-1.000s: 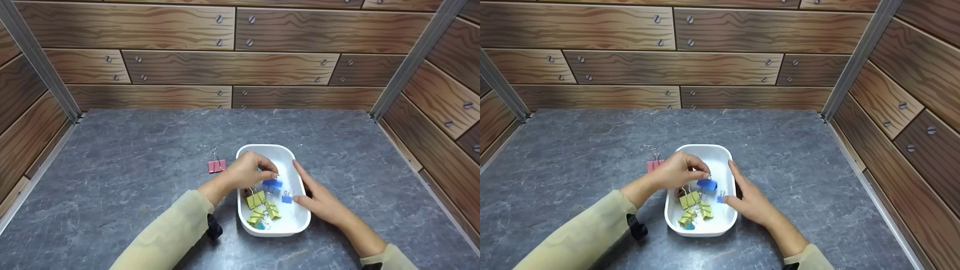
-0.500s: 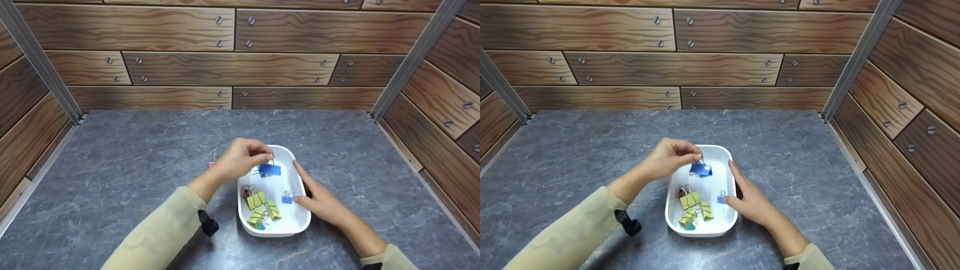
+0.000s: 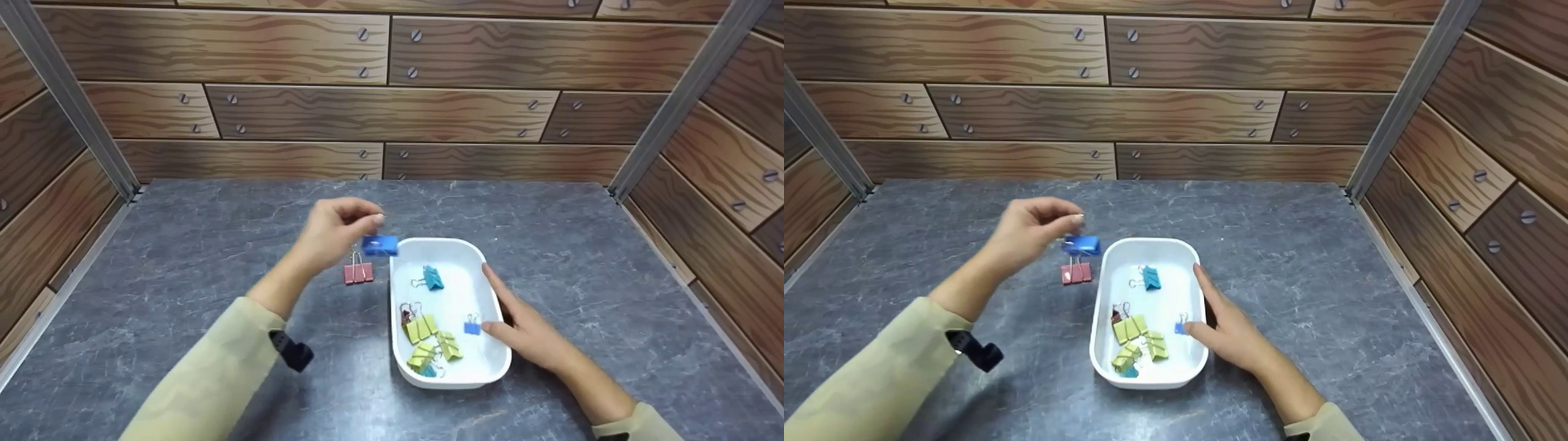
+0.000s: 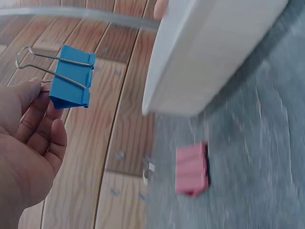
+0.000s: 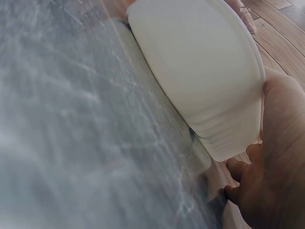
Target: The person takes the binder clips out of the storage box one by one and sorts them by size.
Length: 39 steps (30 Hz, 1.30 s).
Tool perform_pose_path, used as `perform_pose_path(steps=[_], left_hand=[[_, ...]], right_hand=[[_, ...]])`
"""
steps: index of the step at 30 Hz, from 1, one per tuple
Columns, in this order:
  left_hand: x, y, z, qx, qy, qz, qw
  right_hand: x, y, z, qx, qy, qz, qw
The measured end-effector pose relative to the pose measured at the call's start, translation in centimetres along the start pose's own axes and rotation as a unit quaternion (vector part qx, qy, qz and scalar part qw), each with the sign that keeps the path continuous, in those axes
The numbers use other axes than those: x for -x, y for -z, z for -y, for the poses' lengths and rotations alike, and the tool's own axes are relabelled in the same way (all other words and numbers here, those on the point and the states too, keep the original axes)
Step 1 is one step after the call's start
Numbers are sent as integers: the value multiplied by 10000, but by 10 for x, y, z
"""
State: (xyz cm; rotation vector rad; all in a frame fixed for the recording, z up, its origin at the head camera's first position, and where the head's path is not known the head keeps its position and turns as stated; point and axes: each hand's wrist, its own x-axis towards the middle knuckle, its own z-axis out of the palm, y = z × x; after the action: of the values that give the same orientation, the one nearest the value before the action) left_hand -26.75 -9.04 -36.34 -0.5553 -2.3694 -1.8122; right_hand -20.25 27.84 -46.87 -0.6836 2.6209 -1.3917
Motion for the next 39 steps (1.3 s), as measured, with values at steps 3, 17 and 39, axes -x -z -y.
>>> perform_pose_path(steps=[3, 17, 39], left_hand=[[2, 14, 6, -12, 132, -232, 9996], [8, 53, 52, -115, 674, -869, 9939], [12, 52, 100, -294, 1355, -1002, 9852]], right_hand=[[1, 1, -1, 0, 9, -34, 10000], [1, 0, -1, 37, 76, -57, 9999], [0, 0, -1, 23, 95, 31, 9999]])
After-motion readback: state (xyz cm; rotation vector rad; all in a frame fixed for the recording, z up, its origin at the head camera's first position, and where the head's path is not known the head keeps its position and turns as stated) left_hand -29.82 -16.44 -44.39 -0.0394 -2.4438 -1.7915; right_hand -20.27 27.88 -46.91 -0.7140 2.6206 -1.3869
